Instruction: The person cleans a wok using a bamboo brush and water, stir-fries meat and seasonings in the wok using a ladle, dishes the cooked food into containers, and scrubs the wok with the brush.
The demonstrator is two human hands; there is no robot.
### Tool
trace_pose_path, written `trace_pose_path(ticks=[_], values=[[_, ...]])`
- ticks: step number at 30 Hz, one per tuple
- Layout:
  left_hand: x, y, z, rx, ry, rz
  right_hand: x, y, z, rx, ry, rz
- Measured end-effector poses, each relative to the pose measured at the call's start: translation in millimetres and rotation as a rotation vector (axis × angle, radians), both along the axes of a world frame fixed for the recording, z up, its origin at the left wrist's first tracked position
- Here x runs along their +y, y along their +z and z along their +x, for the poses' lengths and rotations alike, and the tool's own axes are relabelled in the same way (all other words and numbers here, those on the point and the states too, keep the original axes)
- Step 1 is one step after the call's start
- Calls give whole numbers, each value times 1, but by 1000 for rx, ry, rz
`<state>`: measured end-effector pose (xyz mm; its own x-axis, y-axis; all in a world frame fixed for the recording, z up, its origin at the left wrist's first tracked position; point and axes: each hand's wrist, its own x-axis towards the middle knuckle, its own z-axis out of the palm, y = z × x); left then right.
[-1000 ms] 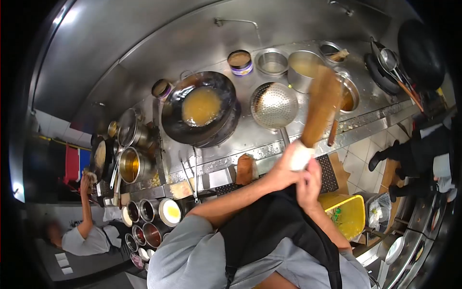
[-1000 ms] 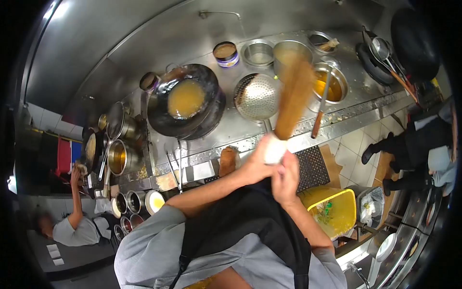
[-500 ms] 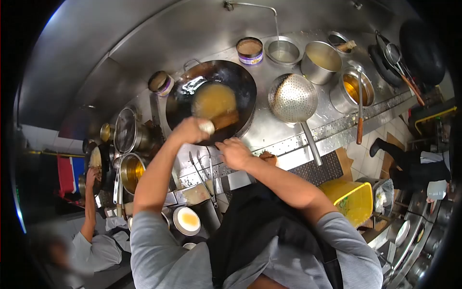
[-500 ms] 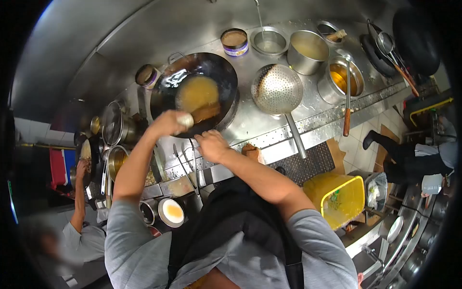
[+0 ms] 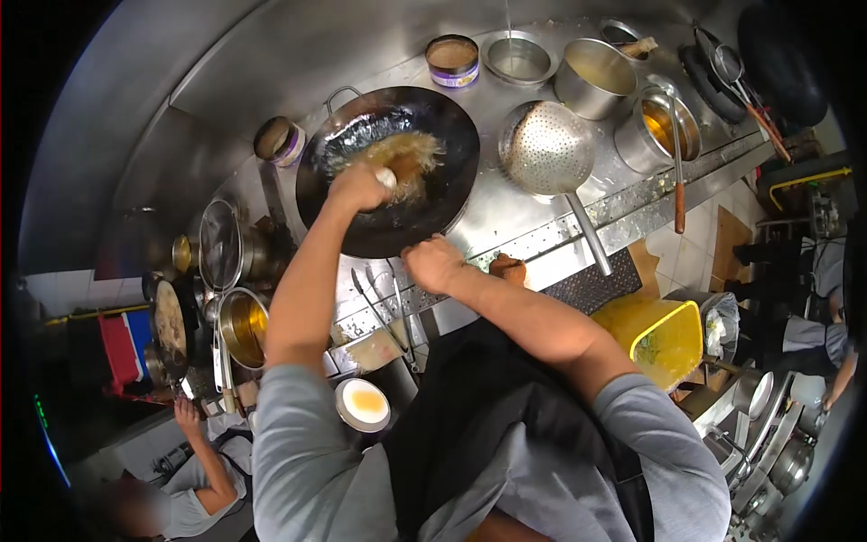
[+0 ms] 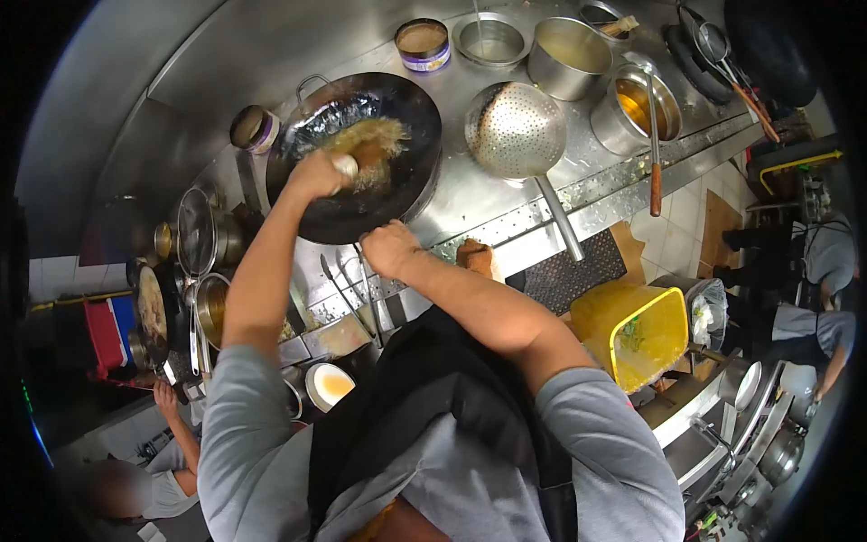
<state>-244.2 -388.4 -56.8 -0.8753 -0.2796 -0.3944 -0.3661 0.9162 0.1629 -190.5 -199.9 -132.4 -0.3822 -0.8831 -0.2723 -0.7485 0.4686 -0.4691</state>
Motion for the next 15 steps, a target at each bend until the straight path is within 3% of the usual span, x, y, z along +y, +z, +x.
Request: trace_pose_path(ticks=[2, 3, 5, 6, 10, 12, 13, 15], values=[[-26, -29, -27, 43, 199, 248, 7, 2, -4, -31, -21, -107], [-18, -33, -22, 27, 192, 251, 9, -1, -3, 2, -34, -112], [3, -23, -9, -102, 255, 335, 12, -1, -4, -7, -16, -100], [20, -2, 4, -140, 163, 328, 10, 0, -7, -8, -1, -96], [31, 43, 59, -95, -313, 91, 6, 7, -9, -61, 3, 30], [5, 34, 40, -245, -321, -36, 6, 5, -8, -78, -6, 13], [1, 23, 19, -304, -186, -221, 5, 3, -8, -86, -12, -4], [-33, -15, -24, -245, -45, -211, 10, -2, -7, -67, -27, -68]])
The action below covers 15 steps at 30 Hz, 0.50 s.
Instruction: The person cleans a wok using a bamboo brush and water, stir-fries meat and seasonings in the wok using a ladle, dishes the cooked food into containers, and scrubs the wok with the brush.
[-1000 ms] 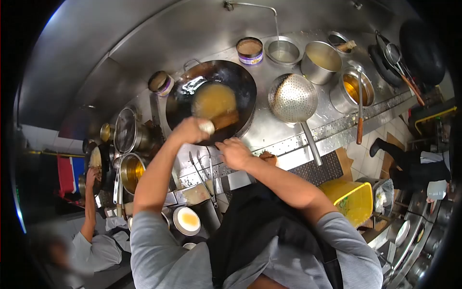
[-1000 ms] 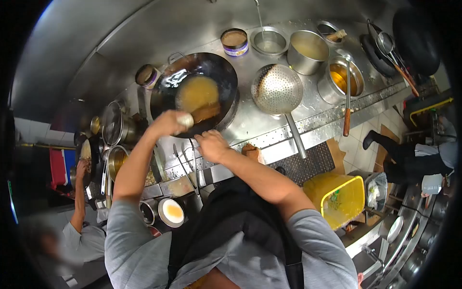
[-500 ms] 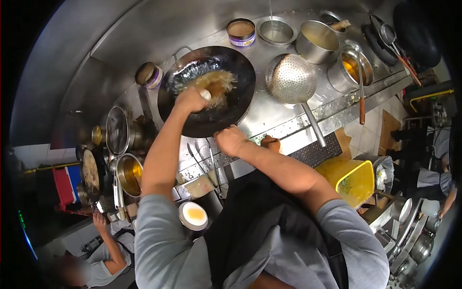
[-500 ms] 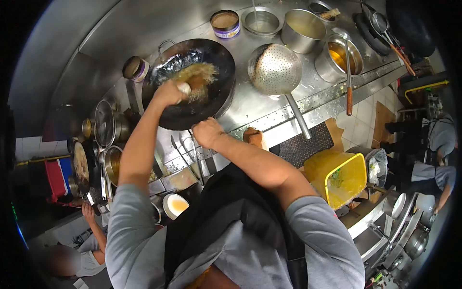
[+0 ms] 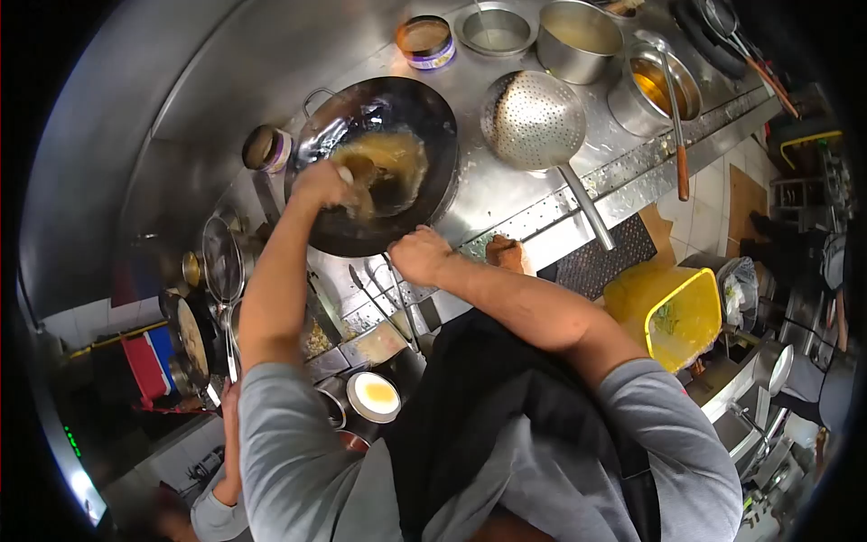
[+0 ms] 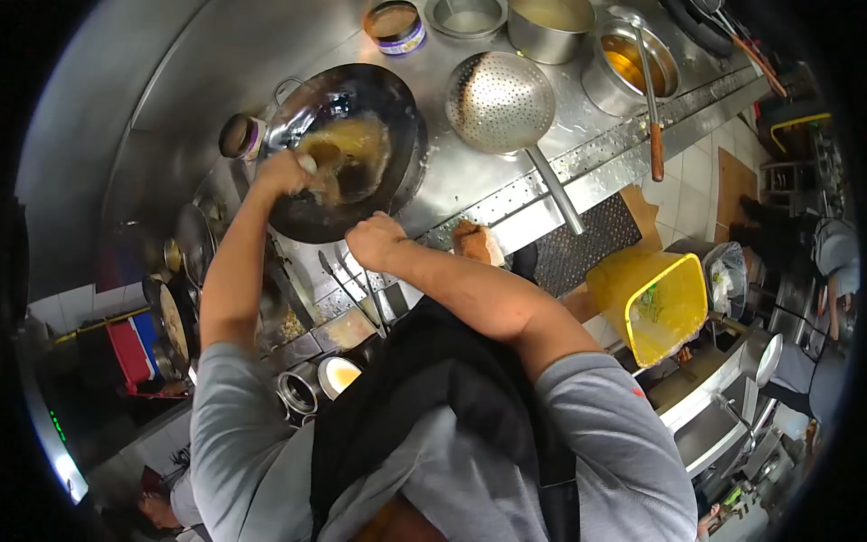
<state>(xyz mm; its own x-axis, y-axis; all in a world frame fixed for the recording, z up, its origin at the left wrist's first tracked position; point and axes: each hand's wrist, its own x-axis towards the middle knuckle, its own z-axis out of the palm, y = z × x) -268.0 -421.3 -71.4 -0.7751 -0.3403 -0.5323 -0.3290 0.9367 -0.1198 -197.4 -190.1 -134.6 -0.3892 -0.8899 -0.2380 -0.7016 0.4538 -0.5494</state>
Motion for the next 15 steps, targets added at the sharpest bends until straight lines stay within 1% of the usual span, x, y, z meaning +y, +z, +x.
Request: trace_pose_path(ticks=[1, 2, 3, 5, 6, 7, 9, 11, 12, 13, 14, 15], values=[[-2, 0, -15, 133, 157, 127, 3, -3, 0, 26, -13, -62], [8, -7, -15, 89, 226, 239, 9, -5, 1, 17, -19, -58], [23, -1, -14, 53, 299, 344, 8, -4, -1, 20, -6, -68], [63, 26, 13, -33, 240, 376, 5, -3, -5, 24, 4, -82], [43, -14, 41, 128, -1, 214, 4, -1, -5, 13, 5, -55], [76, 33, 53, -47, -100, 180, 4, 0, -4, 1, 6, -27], [68, 39, 65, -186, -176, -46, 4, 6, -6, -5, 6, -7], [17, 4, 47, -142, -155, -216, 5, 6, -5, -4, 10, 9], [15, 6, 25, -52, -15, -215, 7, 2, -4, 3, 12, -32], [12, 2, 5, 30, 44, -223, 7, -1, -4, 12, 9, -74], [11, -8, -11, 115, 127, -173, 8, -2, -6, 14, 3, -75], [18, -18, -19, 171, 177, -44, 9, -3, -7, 16, 4, -75]])
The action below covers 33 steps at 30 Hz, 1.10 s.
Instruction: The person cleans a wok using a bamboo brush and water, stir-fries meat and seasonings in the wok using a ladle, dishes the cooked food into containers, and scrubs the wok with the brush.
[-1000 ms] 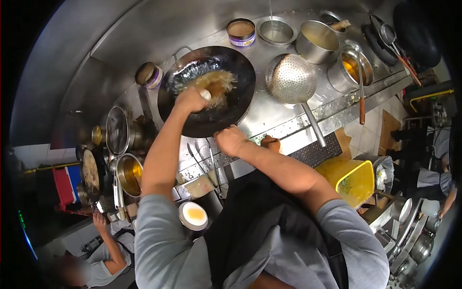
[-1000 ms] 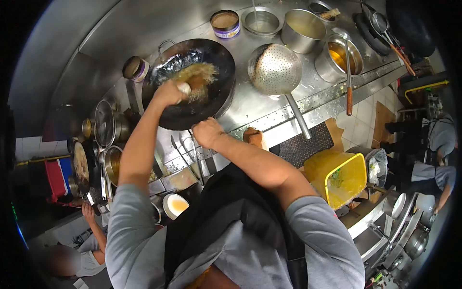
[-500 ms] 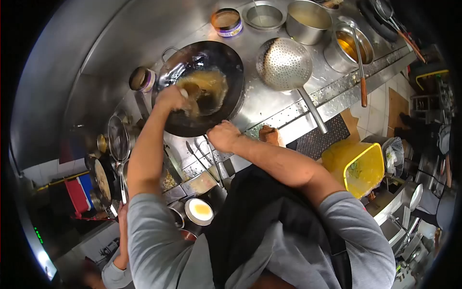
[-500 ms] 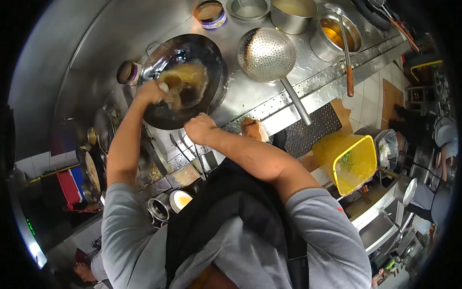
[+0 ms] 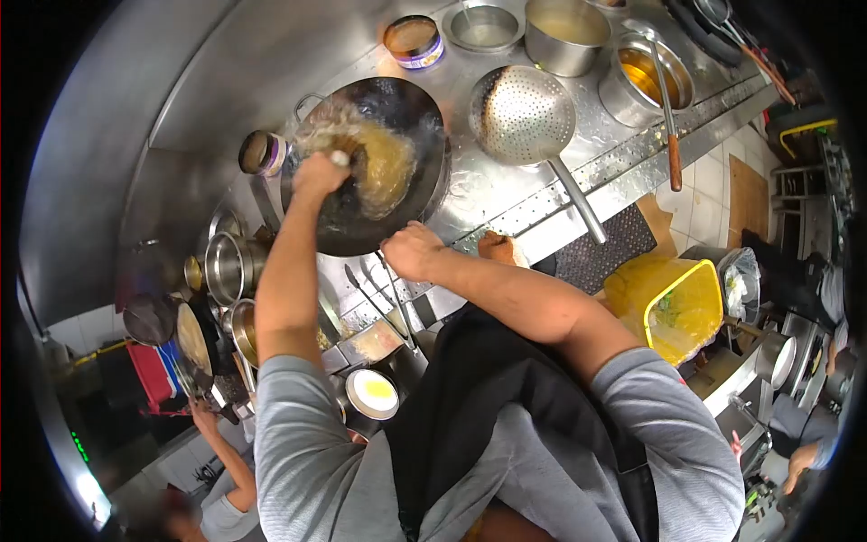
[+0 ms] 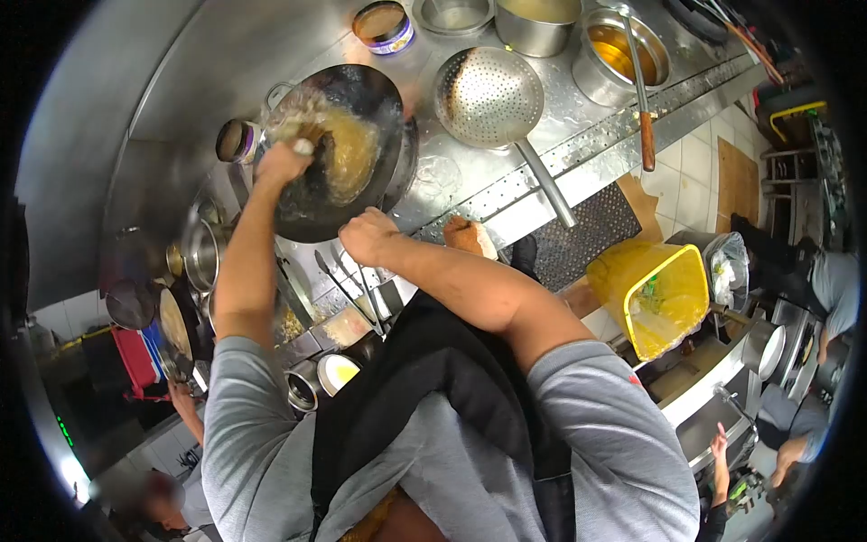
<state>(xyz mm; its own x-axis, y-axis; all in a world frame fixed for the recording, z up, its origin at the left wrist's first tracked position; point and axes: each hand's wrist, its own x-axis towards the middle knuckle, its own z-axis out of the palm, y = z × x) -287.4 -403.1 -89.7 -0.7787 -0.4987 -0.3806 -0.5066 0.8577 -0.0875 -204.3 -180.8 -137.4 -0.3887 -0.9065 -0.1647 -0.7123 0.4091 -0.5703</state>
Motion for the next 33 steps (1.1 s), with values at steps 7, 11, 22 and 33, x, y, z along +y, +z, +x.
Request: trace_pose_path(ticks=[7, 11, 22, 33], values=[[52, 26, 103, 6, -178, 321, -9, 16, 1, 27, 71, 126], [5, 59, 138, -207, -267, 35, -21, 29, 0, 29, 51, 270], [6, 84, 178, 697, 353, 235, 61, 53, 9, 387, 24, -140], [72, 20, 331, 1307, 601, 510, 78, 103, 46, 184, -332, -567]])
